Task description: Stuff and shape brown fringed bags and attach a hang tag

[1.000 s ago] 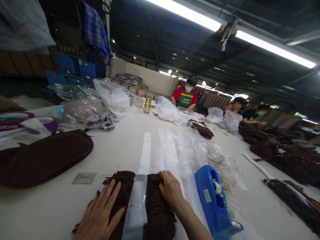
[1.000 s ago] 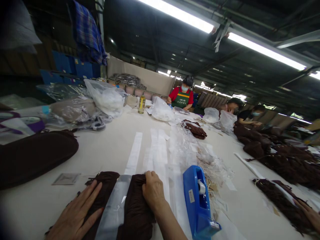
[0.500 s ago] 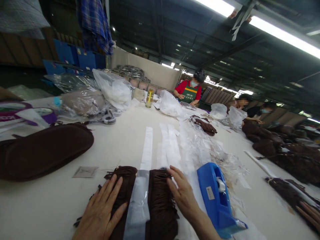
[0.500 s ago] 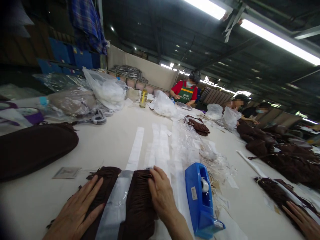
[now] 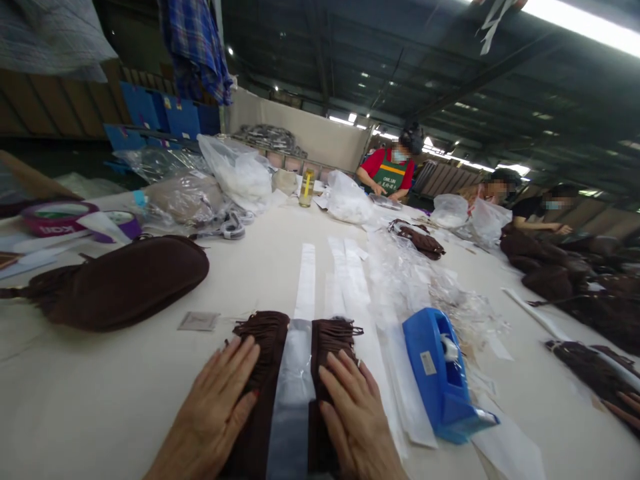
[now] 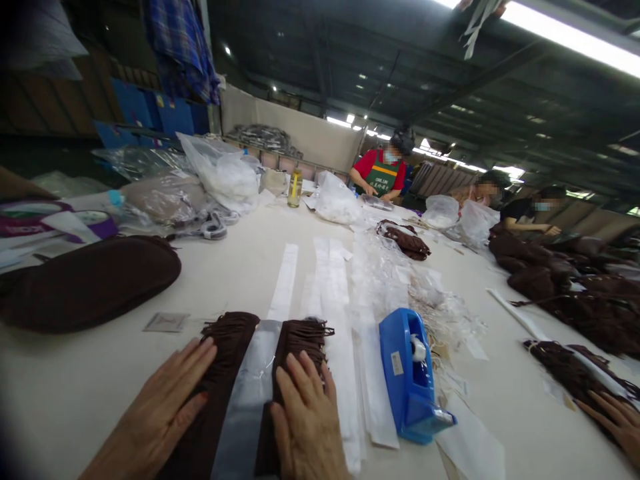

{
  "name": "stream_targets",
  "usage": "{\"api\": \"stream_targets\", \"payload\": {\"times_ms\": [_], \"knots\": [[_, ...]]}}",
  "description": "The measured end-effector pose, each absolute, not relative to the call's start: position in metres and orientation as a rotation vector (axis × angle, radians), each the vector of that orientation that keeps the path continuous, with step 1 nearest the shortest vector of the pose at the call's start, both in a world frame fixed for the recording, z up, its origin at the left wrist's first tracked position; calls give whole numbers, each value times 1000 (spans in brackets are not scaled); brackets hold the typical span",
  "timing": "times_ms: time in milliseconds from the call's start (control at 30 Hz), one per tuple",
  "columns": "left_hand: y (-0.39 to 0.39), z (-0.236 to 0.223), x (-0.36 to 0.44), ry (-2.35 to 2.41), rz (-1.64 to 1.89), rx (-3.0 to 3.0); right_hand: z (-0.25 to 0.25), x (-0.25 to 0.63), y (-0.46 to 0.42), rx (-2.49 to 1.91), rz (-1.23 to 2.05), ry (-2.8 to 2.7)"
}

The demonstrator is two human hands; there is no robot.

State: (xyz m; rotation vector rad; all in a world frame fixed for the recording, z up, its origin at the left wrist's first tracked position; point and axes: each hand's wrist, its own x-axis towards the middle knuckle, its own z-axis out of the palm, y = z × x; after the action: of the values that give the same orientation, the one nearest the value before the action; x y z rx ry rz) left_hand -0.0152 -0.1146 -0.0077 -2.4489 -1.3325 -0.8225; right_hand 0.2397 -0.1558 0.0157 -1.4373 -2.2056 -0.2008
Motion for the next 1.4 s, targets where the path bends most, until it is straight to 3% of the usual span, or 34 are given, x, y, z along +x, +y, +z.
{"api": "stream_targets", "payload": {"times_ms": [200,367,833,967,1167,1300,1400], "knots": [[-130,1,6,-1115,-664,-2524,-17,222,-172,-1595,-241,-2110],[-124,-2,13,-1202,-913,-2433,1,230,-158,-1534,-168,-2235],[-127,-6,23,-1617,-1063,-2616,27,215,-151,-1564,373,-2128],[-129,9,23,-1564,-1159,-2599,37,225,-163,-1477,304,-2109],[-134,15,35,-1033,-554,-2745,18,260,-190,-1402,94,-2261],[-133,6,34,-1036,-437,-2718,7,270,-205,-1616,-60,-1915],[-132,5,34,-1026,-441,-2714,10,252,-210,-1542,-92,-1880]]}}
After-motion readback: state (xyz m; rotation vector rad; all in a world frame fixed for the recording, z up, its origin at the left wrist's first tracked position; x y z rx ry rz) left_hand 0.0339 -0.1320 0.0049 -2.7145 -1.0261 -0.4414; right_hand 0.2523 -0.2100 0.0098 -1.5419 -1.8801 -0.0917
